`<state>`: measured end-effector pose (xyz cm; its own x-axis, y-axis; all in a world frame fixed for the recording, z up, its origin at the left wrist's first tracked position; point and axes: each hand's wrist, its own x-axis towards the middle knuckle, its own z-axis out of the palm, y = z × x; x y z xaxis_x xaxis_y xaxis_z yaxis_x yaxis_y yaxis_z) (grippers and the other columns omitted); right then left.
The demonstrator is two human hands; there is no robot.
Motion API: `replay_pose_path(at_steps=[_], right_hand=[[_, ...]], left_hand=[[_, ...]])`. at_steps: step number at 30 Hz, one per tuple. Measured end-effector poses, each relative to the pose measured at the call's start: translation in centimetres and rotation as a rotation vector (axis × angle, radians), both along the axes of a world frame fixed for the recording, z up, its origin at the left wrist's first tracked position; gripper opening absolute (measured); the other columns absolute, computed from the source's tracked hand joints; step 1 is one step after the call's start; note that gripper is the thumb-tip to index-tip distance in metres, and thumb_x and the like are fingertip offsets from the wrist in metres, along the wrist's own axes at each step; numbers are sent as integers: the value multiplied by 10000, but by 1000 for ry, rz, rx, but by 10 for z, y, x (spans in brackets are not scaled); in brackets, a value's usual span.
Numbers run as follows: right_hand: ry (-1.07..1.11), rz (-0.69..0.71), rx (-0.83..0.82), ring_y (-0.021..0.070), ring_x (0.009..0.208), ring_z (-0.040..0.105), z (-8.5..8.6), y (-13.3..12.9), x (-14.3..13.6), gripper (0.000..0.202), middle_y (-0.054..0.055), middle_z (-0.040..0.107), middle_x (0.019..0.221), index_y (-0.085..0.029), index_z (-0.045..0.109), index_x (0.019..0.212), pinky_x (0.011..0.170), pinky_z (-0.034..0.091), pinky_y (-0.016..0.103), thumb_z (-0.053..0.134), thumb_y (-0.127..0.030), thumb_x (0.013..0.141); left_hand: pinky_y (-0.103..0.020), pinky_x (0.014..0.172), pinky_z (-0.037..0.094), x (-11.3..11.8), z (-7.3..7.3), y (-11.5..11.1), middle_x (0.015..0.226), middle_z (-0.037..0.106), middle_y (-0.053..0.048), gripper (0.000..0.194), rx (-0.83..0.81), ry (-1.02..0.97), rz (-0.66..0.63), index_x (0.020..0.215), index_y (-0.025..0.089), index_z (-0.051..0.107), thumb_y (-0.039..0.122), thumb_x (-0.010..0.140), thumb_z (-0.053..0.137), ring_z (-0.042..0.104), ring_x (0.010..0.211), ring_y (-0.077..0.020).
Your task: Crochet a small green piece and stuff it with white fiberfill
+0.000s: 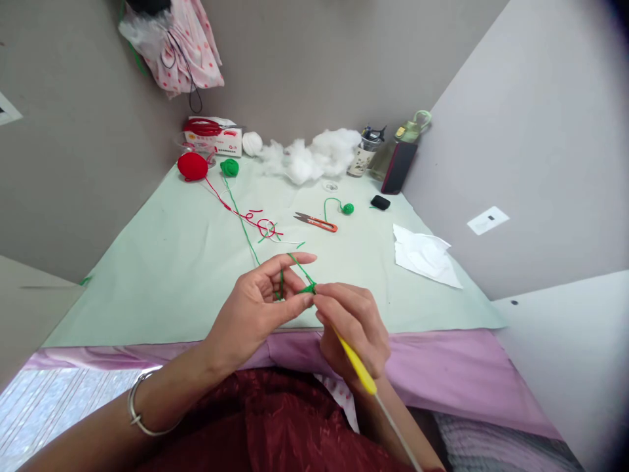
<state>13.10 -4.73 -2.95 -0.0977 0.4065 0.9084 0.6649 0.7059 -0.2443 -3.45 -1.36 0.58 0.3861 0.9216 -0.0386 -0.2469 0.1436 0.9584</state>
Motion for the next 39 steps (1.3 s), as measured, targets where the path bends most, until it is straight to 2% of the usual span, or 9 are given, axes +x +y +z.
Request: replay_pose_path(at_steps=[4, 7, 11, 18, 22, 25, 27, 33, 39], right_hand=[[196, 53, -123, 204, 824, 738, 11, 1, -4, 256, 52, 778, 924, -253, 726, 1121, 687, 616, 363, 556, -103, 1002], [353, 100, -274, 185, 781, 711, 19, 0, -5, 215, 32, 761, 881, -247, 731, 1026, 691, 599, 352, 551, -128, 1016], [499, 178, -415, 159, 736, 672, 19, 1, -2, 207, 24, 736, 866, -234, 733, 976, 684, 576, 334, 545, -172, 1036], [705, 348, -504, 145, 722, 671, 12, 6, 2, 202, 28, 732, 887, -223, 727, 988, 684, 576, 320, 539, -245, 1060], [658, 303, -428, 147, 745, 674, 12, 3, 0, 199, 36, 751, 918, -224, 737, 1013, 701, 576, 324, 543, -213, 1054], [608, 291, -354, 151, 786, 682, 13, 0, -2, 212, 42, 766, 949, -226, 757, 1043, 723, 569, 328, 550, -180, 1046], [680, 343, -392, 150, 767, 687, 14, 1, -3, 196, 41, 769, 940, -225, 760, 1027, 715, 571, 324, 566, -210, 1045], [1079, 577, -685, 118, 631, 658, 18, 10, -4, 197, 2, 769, 805, -237, 717, 892, 629, 571, 263, 633, -361, 1021], [1096, 553, -660, 115, 651, 668, 16, 12, -6, 164, 5, 781, 827, -237, 721, 892, 654, 580, 258, 676, -357, 994]], left_hand=[[-269, 737, 472, -4, -1, 6, 765, 602, 39, 439, -139, -107, -112, 1205, 215, 762, 273, 788, 884, 550, 681, -110], [-272, 753, 479, -6, -3, 8, 802, 610, 26, 414, -126, -100, -84, 1190, 222, 773, 285, 795, 880, 554, 715, -121], [-265, 796, 493, -7, -6, 7, 853, 630, 15, 328, -85, -88, -66, 1144, 252, 790, 279, 825, 859, 581, 801, -138], [-259, 834, 499, -5, -5, 7, 898, 653, 4, 311, -73, -80, -88, 1148, 267, 801, 266, 841, 850, 600, 867, -144], [-257, 825, 500, -4, -3, 7, 929, 683, -8, 333, -59, -67, -43, 1160, 271, 803, 252, 832, 854, 609, 914, -161], [-245, 796, 491, -3, -2, 9, 892, 685, 0, 314, -51, -74, -25, 1135, 275, 816, 244, 825, 859, 604, 873, -149], [-239, 773, 485, -4, -2, 10, 875, 684, 3, 314, -84, -109, -55, 1126, 271, 825, 229, 817, 858, 590, 830, -136], [-241, 742, 487, -4, -2, 14, 890, 693, -15, 274, -232, -248, -226, 1081, 248, 851, 204, 812, 824, 567, 796, -126], [-225, 772, 480, -4, -2, 11, 872, 673, 8, 270, -159, -191, -137, 1081, 284, 849, 203, 823, 836, 562, 836, -118]])
